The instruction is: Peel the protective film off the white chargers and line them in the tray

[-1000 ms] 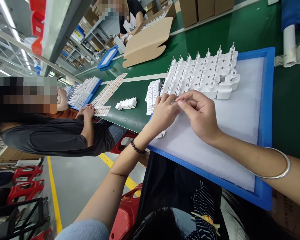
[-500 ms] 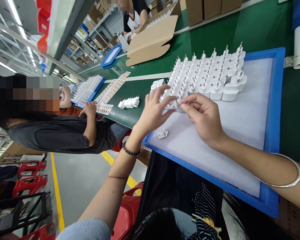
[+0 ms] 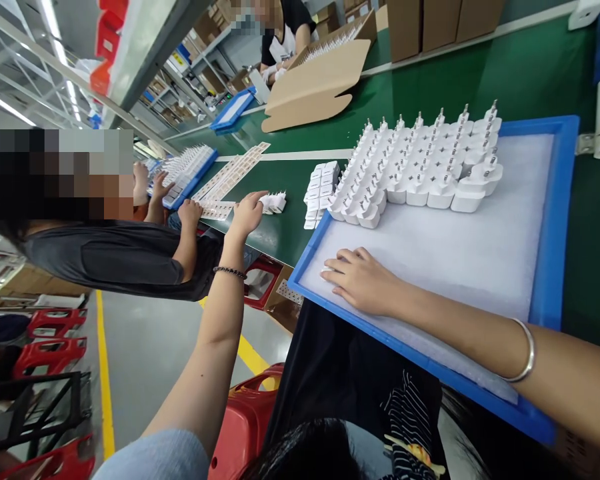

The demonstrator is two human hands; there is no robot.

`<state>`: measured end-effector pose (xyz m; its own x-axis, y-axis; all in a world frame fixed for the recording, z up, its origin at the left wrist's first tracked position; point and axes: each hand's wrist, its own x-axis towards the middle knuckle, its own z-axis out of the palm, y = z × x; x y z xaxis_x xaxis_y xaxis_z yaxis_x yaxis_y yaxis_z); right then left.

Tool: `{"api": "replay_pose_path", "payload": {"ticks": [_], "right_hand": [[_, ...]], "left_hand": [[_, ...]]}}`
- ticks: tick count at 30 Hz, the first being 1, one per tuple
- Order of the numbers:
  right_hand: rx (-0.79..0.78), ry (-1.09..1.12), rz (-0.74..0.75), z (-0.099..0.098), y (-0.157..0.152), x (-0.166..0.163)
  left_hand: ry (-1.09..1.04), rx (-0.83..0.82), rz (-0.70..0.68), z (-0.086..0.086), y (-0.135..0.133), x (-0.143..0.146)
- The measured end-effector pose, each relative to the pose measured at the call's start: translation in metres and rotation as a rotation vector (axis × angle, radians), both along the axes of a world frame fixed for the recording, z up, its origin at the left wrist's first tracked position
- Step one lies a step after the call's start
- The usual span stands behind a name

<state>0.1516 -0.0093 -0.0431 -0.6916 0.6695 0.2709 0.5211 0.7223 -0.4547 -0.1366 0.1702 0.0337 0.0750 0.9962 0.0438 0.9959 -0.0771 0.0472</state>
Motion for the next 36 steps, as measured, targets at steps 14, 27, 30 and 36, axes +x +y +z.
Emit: {"api": "replay_pose_path", "payload": {"ticks": [14, 27, 30, 36], "right_hand": [[-0.011, 0.05, -0.029, 0.008, -0.002, 0.007], [-0.529, 0.73, -0.481, 0.04, 0.013, 0.039], [-0.745, 0.932, -0.483, 0.044, 0.017, 0.04], [-0.861, 1.04, -0.542, 0.045, 0.012, 0.037]], "left_hand": [[0.112, -0.042, -0.196, -0.011, 0.004, 0.015], [-0.378, 0.074, -0.234, -0.021, -0.008, 0.024], [-0.549, 0.043, -0.243, -0.028, -0.051, 0.041], [-1.243, -0.395, -0.307, -0.036, -0.157, 0.086]]}}
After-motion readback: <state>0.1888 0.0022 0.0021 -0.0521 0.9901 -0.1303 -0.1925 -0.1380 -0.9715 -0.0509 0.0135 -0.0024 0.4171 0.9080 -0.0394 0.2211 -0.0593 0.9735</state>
